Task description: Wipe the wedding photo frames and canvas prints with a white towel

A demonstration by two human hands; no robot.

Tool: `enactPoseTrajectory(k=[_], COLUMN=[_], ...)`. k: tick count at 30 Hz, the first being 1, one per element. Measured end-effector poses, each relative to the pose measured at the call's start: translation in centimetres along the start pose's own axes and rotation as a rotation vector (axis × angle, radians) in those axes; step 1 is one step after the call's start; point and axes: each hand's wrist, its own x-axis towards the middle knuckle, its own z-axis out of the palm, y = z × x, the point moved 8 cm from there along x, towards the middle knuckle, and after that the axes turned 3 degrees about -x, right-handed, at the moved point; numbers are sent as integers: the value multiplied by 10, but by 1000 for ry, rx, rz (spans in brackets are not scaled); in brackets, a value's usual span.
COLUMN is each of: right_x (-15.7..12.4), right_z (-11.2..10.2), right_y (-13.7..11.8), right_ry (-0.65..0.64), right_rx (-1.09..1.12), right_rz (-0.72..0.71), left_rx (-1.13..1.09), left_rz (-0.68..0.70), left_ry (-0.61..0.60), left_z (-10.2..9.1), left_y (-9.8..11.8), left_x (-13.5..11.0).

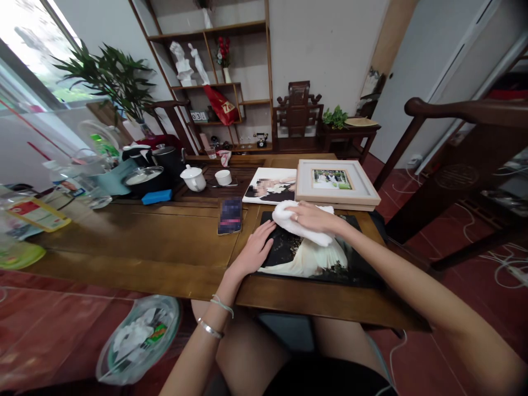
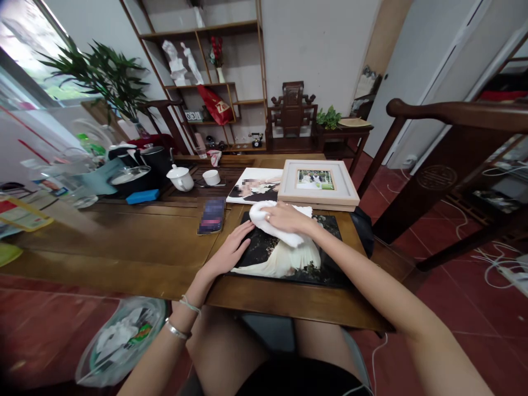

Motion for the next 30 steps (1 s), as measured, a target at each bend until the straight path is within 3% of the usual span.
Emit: enactPoseTrajectory(k=[6, 10, 13, 19, 22, 25, 30], right_x=[58, 62, 37, -51, -81, -95, -113], right_z=[-6, -5, -2, 3, 4, 9, 35], right_y=[-22, -22, -3, 59, 72, 46, -61], right_ry=[-56, -64, -46, 26, 80, 135, 153], right_rx=[48, 56, 48, 1, -38, -105, -102], right_rz=[-81, -69, -20, 153, 214, 163, -121], left_rx=[16, 19, 18, 9, 7, 3, 2], left_rz=[-6, -6, 2, 2, -2, -6, -8], left_ry=[17, 18, 5, -17, -18, -10, -13], left_z=[-1, 0, 1, 1, 1, 0, 0], left_y=[-1, -3, -3, -2, -1, 0, 3], left_x=[0, 0, 0, 1, 1, 0, 1])
